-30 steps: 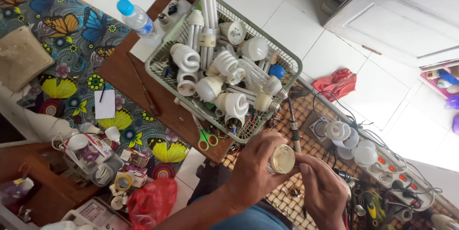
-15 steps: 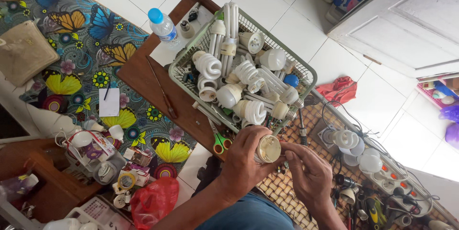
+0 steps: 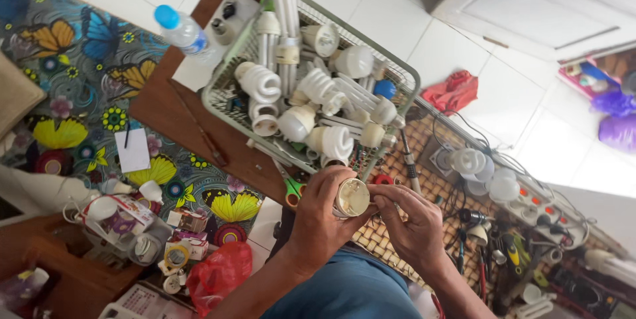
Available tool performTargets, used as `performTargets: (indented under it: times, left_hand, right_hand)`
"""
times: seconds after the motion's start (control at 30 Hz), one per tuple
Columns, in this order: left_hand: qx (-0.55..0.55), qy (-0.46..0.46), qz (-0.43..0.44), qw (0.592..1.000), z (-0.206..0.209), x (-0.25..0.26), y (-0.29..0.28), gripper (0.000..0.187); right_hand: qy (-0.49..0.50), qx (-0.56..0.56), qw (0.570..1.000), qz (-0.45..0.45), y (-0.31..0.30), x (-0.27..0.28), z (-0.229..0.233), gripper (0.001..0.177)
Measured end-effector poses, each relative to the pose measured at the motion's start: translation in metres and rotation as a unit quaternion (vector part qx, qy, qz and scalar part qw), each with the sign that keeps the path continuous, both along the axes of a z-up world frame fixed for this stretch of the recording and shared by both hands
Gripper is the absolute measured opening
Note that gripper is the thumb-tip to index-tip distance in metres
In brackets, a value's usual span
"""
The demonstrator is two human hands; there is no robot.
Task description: The person disassembles a compact fluorescent light bulb, removes the internal circuit board, and places it in a basket. They then take another bulb, open its base, and use a screwdriver to adjust internal components before applying a white substance from a tube.
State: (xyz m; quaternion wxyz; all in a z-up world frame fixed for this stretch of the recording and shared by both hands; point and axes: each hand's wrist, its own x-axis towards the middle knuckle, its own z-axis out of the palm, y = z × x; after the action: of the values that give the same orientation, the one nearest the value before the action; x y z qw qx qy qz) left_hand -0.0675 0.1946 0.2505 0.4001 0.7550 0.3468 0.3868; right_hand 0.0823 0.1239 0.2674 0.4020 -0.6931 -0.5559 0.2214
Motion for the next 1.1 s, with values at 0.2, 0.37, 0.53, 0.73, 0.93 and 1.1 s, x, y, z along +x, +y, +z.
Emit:
performTargets:
  times: [0.2,0.37,0.53,0.73,0.93,1.1]
  left_hand:
    - [-0.003,0.042,-0.04,0.998,-0.014,0.033,-0.022,0.051]
    - [0.001,0.057,-0.083,0.995,-0.024,0.066,-0.045,0.049]
    - [-0.019,0.059,-0.102,0.993,-0.043,0.099,-0.07,0.047]
    - [-0.024,0.075,-0.134,0.988,-0.062,0.133,-0.093,0.046]
    - [-0.035,0.116,-0.143,0.982,-0.076,0.155,-0.112,0.045]
    - [-0.047,0.113,-0.155,0.98,-0.089,0.168,-0.122,0.051]
  right_hand:
    - [0.023,-0.013,0.998,-0.049,-0.036,0.023,-0.014,0.016]
    - [0.015,-0.044,0.995,-0.093,-0.072,0.05,-0.032,0.017]
    - [0.044,-0.039,0.992,-0.109,-0.099,0.077,-0.046,0.016]
    - [0.074,-0.035,0.989,-0.12,-0.13,0.107,-0.068,0.018]
    - [0.08,-0.026,0.989,-0.124,-0.15,0.127,-0.085,0.017]
    - [0.089,-0.031,0.986,-0.14,-0.161,0.138,-0.097,0.017]
